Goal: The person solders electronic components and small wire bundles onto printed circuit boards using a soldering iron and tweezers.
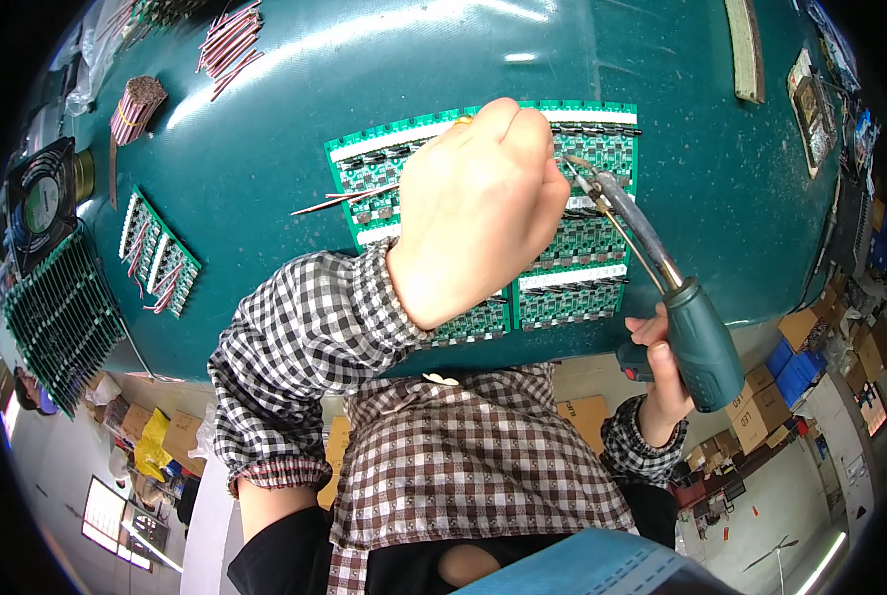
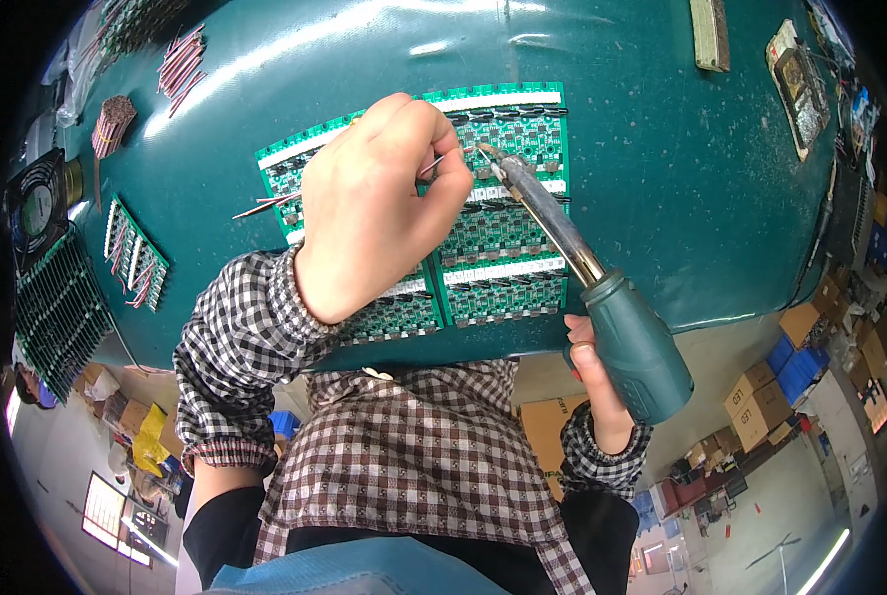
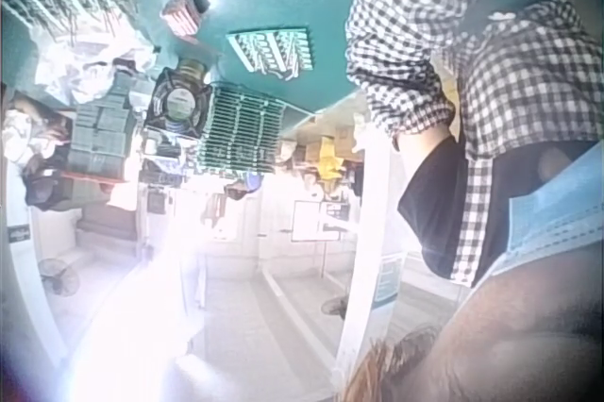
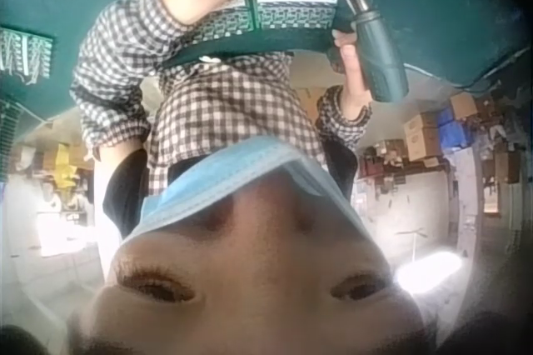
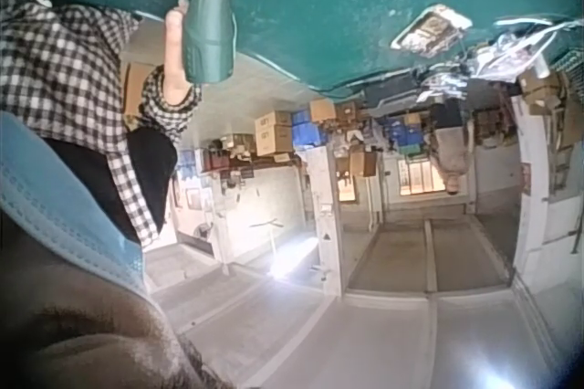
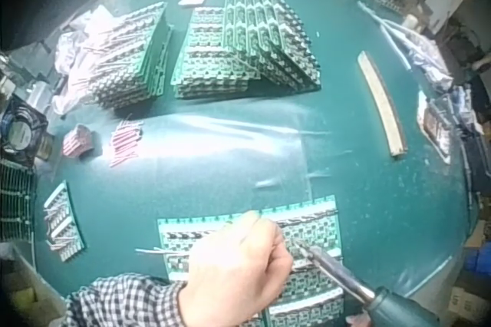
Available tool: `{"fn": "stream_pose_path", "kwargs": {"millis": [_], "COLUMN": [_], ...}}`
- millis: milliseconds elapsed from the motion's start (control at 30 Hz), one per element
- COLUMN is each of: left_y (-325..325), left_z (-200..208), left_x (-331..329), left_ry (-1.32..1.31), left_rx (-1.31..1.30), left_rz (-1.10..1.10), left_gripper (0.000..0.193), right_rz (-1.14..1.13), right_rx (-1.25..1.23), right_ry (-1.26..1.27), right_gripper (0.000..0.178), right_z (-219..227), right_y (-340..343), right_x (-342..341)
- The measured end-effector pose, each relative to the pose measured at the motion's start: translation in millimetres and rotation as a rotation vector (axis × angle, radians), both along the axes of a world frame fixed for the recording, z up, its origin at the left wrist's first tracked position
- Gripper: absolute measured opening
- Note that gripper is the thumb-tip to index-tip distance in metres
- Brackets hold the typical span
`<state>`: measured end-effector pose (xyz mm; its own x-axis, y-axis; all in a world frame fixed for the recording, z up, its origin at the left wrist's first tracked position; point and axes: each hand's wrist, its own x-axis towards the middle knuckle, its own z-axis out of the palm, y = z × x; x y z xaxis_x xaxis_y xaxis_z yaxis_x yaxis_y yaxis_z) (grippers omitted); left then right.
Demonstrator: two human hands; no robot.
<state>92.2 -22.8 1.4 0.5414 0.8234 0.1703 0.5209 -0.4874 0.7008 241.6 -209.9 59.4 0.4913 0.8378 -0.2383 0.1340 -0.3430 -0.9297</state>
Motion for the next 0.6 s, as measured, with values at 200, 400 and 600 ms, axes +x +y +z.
{"fn": "stream_pose_path", "kwargs": {"millis": [200, 400, 600], "left_y": [-0.2, 0.0, -0.8], "left_z": [-0.3, -0.6, -1.3], "left_x": [0.7, 0.9, 1.9], "left_ry": [-0.001, 0.007, 0.018], "left_rx": [0.007, 0.016, 0.027], "left_rz": [-0.002, 0.004, 0.030], "left_gripper": [0.013, 0.014, 0.014], "right_rz": [0.005, 0.045, 0.072], "right_rx": [0.046, -0.053, -0.042], "right_ry": [-0.006, -0.034, 0.040], "right_gripper": [0.040, 0.038, 0.039], "right_z": [-1.1, 3.0, 0.2], "right_y": [-3.5, -7.4, -10.7], "right_x": [1.2, 6.5, 8.7]}}
